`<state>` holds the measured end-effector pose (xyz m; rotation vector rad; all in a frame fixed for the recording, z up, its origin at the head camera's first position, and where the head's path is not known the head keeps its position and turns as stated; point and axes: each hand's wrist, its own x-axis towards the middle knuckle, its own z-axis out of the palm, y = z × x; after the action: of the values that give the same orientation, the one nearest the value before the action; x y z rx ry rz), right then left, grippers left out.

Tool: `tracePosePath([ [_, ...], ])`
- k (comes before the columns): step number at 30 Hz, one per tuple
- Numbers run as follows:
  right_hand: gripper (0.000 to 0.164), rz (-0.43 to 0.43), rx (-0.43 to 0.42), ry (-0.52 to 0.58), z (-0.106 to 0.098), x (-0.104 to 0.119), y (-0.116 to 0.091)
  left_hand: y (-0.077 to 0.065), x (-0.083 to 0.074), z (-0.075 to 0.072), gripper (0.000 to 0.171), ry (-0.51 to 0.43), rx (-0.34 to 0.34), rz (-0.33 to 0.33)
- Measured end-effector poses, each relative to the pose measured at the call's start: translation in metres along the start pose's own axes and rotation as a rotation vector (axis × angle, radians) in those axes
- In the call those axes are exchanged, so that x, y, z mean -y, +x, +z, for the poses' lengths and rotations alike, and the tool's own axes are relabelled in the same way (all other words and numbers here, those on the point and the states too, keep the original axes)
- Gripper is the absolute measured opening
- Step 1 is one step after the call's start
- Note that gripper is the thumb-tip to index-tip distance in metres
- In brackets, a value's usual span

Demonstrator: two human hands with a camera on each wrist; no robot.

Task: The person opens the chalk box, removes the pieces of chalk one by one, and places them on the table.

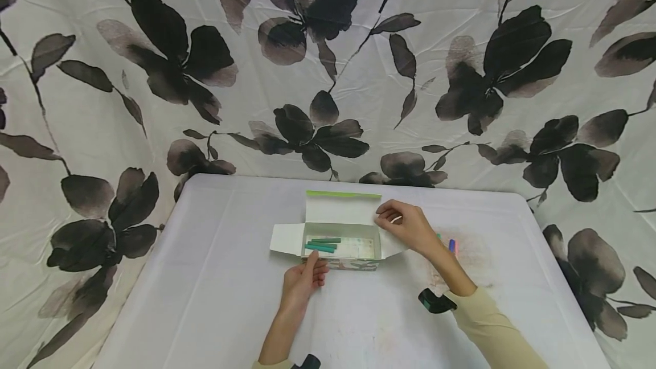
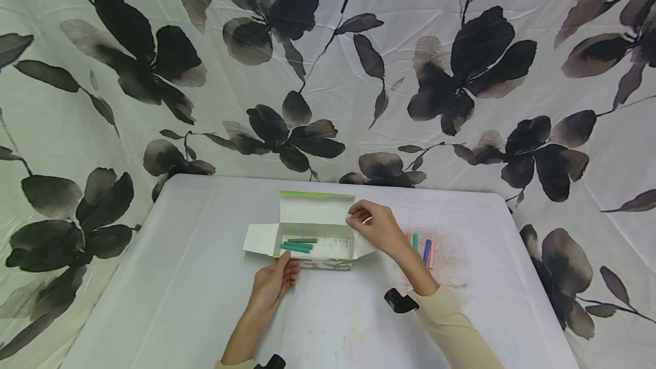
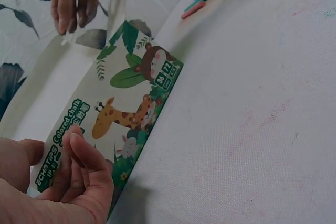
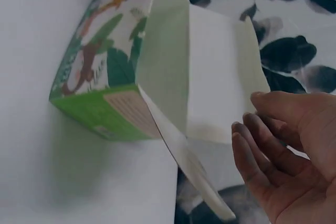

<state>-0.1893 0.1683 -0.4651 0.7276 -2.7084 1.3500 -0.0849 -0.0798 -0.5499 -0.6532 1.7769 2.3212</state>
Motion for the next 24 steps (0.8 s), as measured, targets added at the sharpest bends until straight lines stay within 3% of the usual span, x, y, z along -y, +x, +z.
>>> tracePosePath([
  [6, 0.017, -0.036, 0.111, 0.064, 0.023, 0.003, 0.005, 0.0, 0.0, -0.001, 0.054, -0.01, 0.004, -0.006],
  [24, 0.023, -0.107, 0.411, 0.095, 0.081, 0.001, 0.013, -0.002, 0.001, 0.0, 0.056, -0.026, 0.003, 0.017],
])
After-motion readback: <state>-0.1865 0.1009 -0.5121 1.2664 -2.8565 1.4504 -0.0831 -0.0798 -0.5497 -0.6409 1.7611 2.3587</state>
